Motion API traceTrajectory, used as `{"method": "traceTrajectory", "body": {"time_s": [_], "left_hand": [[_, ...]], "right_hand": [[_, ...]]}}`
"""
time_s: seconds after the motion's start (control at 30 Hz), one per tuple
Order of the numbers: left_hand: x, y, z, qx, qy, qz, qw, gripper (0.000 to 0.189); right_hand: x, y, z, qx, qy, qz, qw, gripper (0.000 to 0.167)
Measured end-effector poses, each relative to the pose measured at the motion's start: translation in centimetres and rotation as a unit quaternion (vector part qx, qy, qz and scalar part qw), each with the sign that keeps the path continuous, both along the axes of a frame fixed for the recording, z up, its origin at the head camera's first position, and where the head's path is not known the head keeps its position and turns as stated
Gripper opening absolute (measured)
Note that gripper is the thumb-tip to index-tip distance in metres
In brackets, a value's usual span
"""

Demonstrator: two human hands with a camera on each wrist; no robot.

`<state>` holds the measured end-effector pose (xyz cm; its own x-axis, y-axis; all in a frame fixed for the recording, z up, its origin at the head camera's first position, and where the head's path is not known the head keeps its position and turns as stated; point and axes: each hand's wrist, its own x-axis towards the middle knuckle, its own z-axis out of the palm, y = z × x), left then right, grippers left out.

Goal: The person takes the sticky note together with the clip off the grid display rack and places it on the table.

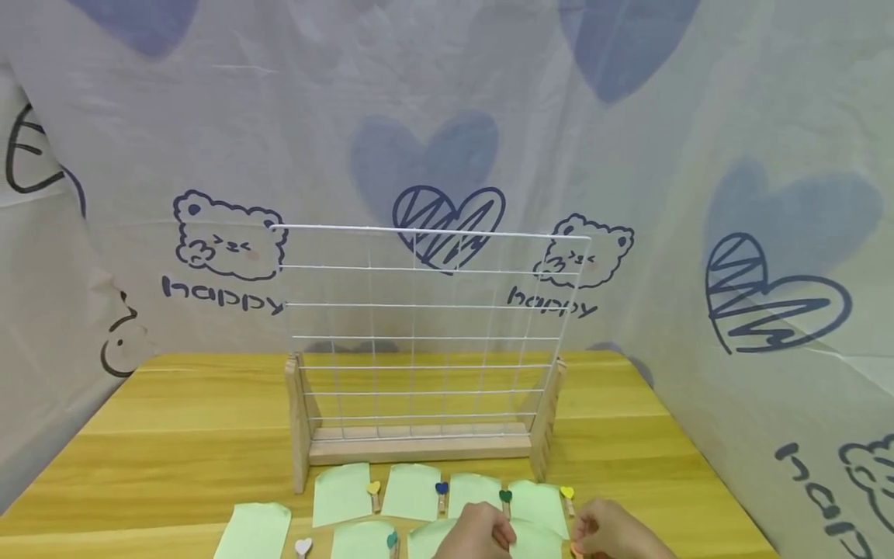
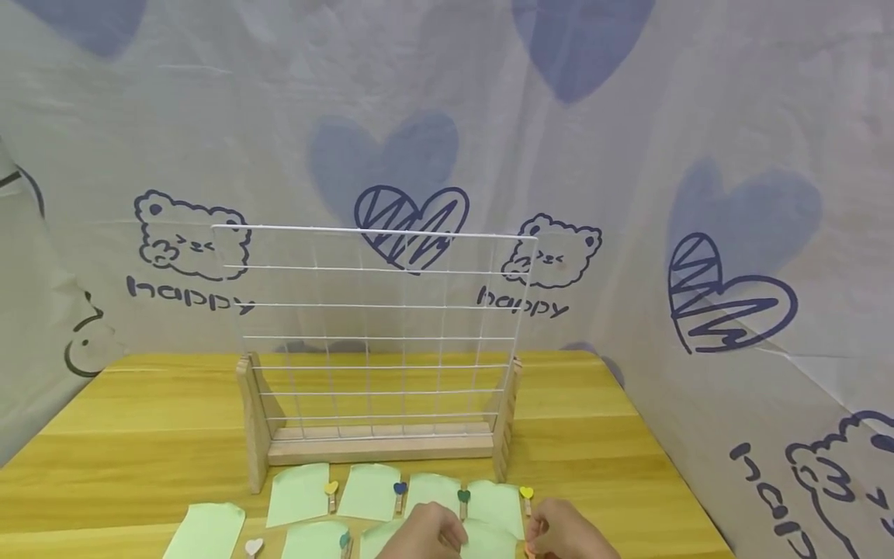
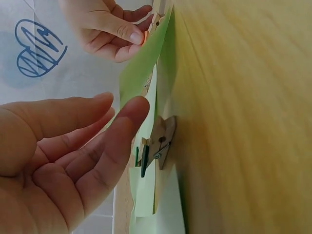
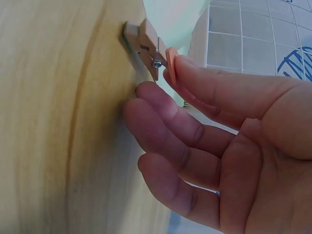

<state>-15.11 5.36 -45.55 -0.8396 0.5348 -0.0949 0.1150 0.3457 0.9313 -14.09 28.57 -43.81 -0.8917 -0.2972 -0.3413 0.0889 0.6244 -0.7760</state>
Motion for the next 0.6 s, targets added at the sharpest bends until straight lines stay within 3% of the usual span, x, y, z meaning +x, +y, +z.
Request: {"method": "traceTrajectory", "body": {"time_s": [0.2,0.43,0.6], "left_hand": [[-0.1,0.0,0.2,-0.003,0.008,0.002,1.0,0.016],[-0.2,-0.4,0.3,-0.007,-0.021,0.006,0.9997,0.016],[-0.5,-1.2,0.7,-0.004,0.018,-0.002,0.9998,0.008]], "right_hand": [[-0.2,0.1,-0.2,0.013,-0.005,-0.022,0.9997,0.006],[-0.3,0.1,0.0,0.013,0.018,-0.01,0.9997,0.009],[-0.8,-0.6,1.0,0.001,0.061,0.001,0.9981,0.01]]}}
